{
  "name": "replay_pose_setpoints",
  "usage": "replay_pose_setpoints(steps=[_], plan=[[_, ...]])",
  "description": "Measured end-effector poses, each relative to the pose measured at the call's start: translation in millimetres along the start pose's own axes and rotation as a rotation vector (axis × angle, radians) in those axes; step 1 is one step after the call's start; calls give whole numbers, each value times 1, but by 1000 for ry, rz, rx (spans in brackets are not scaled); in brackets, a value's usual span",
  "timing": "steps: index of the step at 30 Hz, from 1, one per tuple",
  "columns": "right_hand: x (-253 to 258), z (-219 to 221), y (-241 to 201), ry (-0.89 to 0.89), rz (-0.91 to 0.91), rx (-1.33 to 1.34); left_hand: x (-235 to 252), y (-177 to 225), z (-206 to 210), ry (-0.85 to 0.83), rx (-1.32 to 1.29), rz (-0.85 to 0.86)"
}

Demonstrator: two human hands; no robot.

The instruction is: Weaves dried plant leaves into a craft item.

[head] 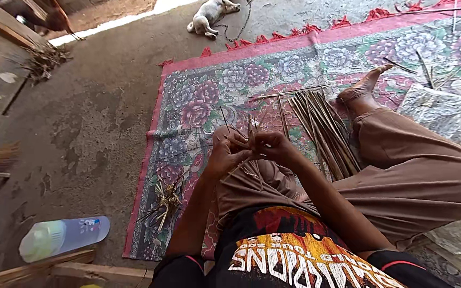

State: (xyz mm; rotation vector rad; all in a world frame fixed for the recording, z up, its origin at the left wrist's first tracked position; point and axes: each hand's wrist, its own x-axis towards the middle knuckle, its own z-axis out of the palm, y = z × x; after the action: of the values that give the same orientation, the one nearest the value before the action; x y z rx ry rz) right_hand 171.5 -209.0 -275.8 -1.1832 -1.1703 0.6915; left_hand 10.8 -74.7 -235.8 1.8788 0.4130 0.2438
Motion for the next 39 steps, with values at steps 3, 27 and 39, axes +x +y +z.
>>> replay_pose_setpoints(steps=[3, 27, 39], plan=[[0, 16, 9, 92, -38, -21, -7, -12, 3, 17, -97, -27], [-4, -5, 4, -107, -101, -518, 10, -22, 19, 137, 69, -34], [-3, 0, 12, -62, -118, -538, 10, -20, 23, 163, 9, -73]])
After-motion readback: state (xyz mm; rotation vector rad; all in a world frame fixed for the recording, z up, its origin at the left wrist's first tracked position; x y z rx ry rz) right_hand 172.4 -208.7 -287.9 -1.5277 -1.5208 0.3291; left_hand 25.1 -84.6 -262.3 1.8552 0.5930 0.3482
